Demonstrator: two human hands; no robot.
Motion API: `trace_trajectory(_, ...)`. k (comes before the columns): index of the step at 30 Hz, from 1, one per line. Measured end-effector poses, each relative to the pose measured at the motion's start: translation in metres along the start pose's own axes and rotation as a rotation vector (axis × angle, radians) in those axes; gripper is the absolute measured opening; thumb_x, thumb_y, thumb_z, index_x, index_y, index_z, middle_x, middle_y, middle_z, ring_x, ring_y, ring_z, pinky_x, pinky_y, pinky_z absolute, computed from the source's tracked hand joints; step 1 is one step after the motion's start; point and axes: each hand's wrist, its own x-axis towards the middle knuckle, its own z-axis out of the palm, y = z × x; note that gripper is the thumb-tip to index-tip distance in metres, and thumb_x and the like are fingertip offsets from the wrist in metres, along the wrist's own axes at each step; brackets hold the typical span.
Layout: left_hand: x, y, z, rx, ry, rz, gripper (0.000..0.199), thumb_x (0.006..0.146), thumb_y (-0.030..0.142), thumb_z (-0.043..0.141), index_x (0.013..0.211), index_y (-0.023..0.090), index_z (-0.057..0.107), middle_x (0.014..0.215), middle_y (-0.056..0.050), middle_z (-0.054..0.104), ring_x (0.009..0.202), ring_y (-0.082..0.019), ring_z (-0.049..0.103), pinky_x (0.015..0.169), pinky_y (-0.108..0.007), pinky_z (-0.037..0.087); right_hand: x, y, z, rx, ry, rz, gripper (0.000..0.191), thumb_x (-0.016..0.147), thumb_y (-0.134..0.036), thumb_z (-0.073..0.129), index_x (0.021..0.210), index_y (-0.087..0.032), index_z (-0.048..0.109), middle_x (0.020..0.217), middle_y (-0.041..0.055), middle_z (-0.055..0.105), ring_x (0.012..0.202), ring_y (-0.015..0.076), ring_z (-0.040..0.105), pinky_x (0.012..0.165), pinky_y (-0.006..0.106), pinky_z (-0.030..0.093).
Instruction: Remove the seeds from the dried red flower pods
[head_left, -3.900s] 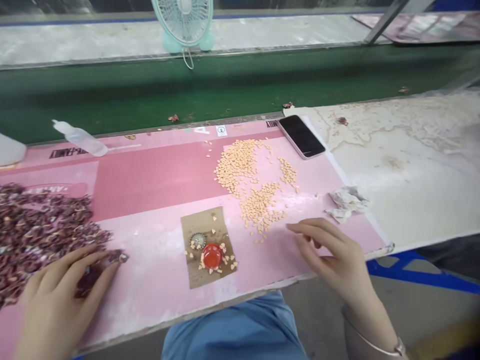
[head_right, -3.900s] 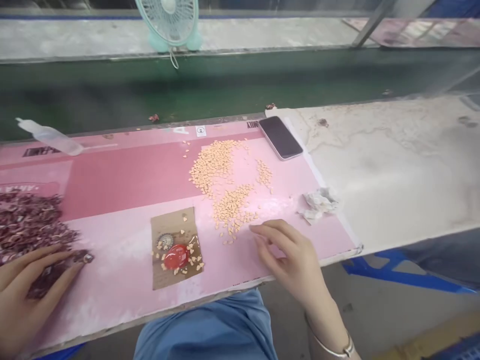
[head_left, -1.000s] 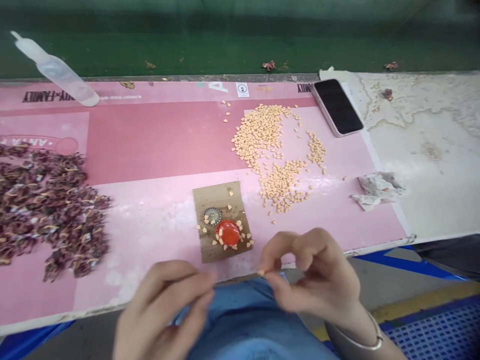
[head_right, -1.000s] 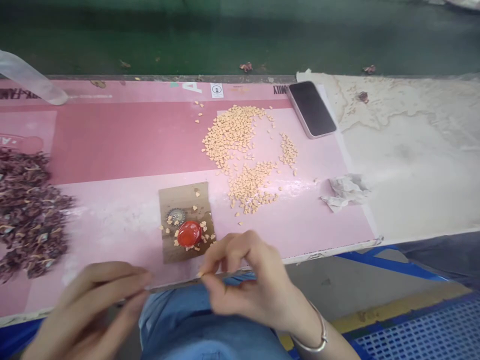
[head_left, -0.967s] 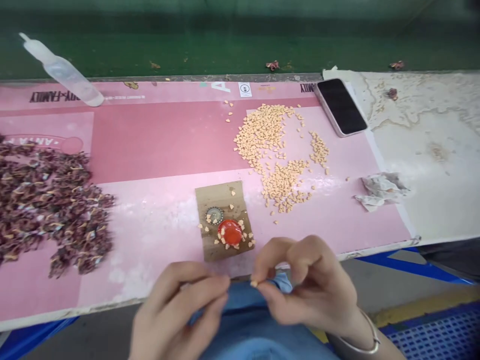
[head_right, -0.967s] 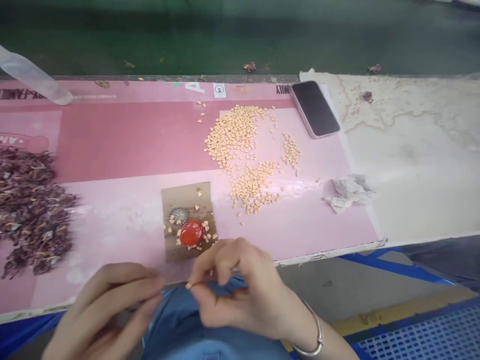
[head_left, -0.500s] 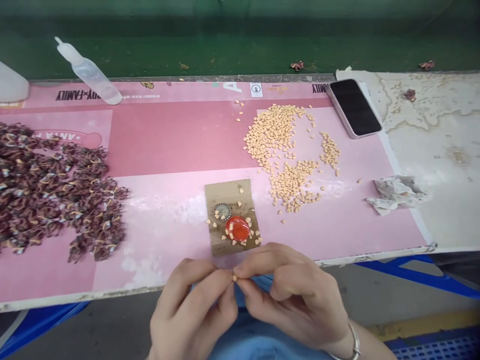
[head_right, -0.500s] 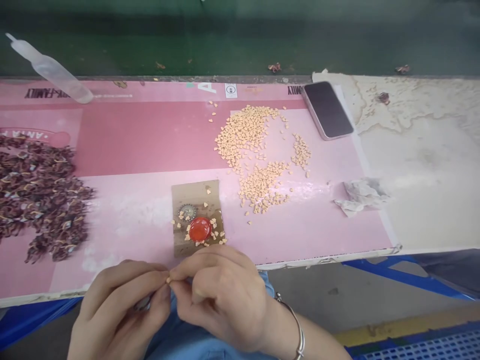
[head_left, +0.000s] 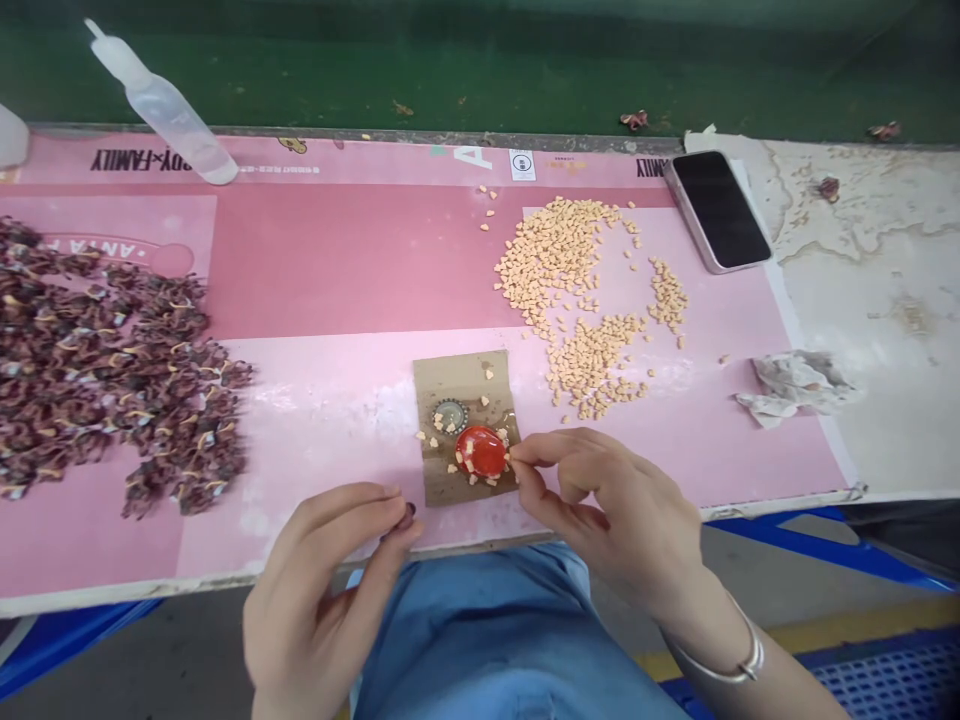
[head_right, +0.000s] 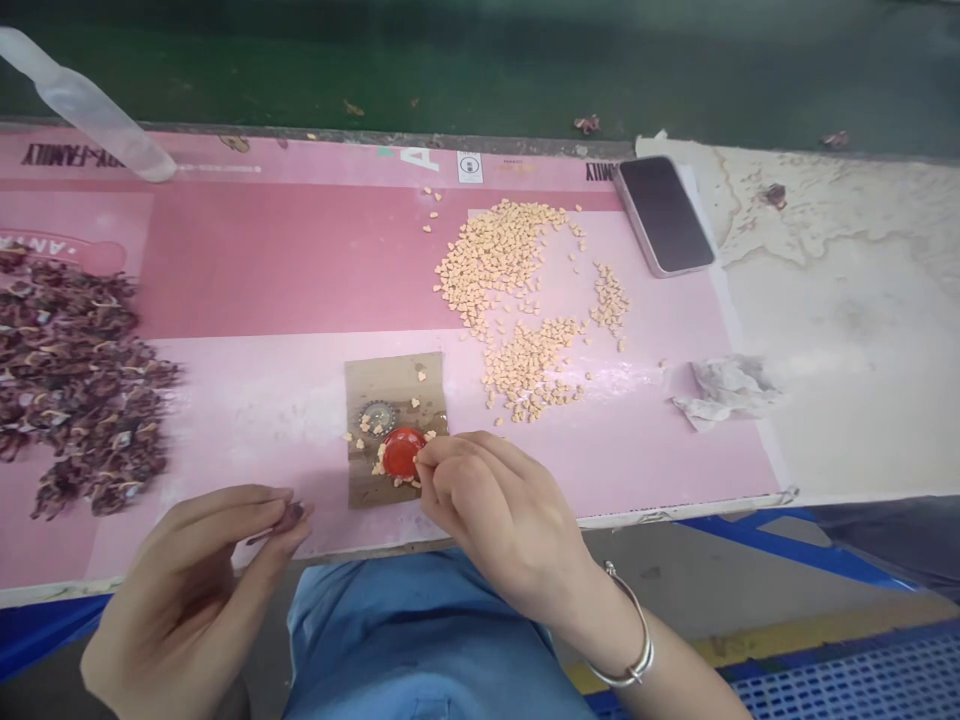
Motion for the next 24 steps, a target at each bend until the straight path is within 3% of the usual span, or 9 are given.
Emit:
trace_trajectory(3, 0.003, -0.004, -0.002, -0.085, -0.029, 0.046, 0.036, 0.089, -0.008, 0.075, 0.110, 0.020, 0.078, 0.110, -0.002, 0.078, 0.104, -0.012, 0.073, 0.093, -0.021, 0.063, -0.001, 0.000, -0.001, -0.019, -0.057, -0.006, 0.034, 0.105, -0.003, 0.056, 0.090, -0.028, 0.039, 0.081, -0.0026, 0.075, 0.065, 0.0124, 0.066, 0.060, 0.025, 0.055)
trace_trajectory(8, 0.003, -0.006, 0.002, -0.135, -0.018, -0.011, 0.037, 0.089, -0.009, 0.074, 0.111, 0.020, 0.078, 0.115, -0.002, 0.077, 0.111, -0.011, 0.073, 0.101, -0.020, 0.063, -0.001, -0.001, -0.005, -0.010, -0.115, 0.007, 0.032, 0.105, -0.004, 0.056, 0.090, -0.028, 0.041, 0.085, -0.0025, 0.075, 0.072, 0.0141, 0.069, 0.064, 0.026, 0.056)
trace_trajectory(14, -0.001, -0.009, 0.008, -0.157, 0.104, -0.039, 0.041, 0.083, -0.013, 0.074, 0.106, 0.021, 0.078, 0.107, -0.002, 0.080, 0.105, -0.014, 0.077, 0.093, -0.023, 0.067, -0.003, -0.001, -0.004, -0.005, -0.140, 0.027, 0.032, 0.101, -0.002, 0.056, 0.088, -0.028, 0.043, 0.085, -0.0024, 0.075, 0.075, 0.0150, 0.072, 0.067, 0.026, 0.058)
trace_trajectory(19, -0.003, -0.011, 0.008, -0.102, 0.097, 0.000, 0.038, 0.081, -0.011, 0.077, 0.102, 0.021, 0.079, 0.109, -0.004, 0.082, 0.098, -0.019, 0.081, 0.083, -0.029, 0.072, 0.001, -0.003, -0.007, 0.015, -0.146, 0.054, 0.034, 0.100, -0.004, 0.057, 0.085, -0.029, 0.041, 0.086, -0.0018, 0.078, 0.074, 0.0164, 0.074, 0.066, 0.028, 0.063)
trace_trajectory(24, 0.001, -0.006, 0.010, -0.048, 0.103, 0.122, 0.029, 0.083, -0.007, 0.079, 0.096, 0.018, 0.077, 0.104, -0.004, 0.082, 0.089, -0.017, 0.082, 0.078, -0.027, 0.074, 0.017, -0.020, -0.012, 0.124, -0.074, 0.101, 0.043, 0.100, -0.006, 0.062, 0.077, -0.030, 0.035, 0.083, -0.0042, 0.081, 0.063, 0.0125, 0.076, 0.055, 0.023, 0.062)
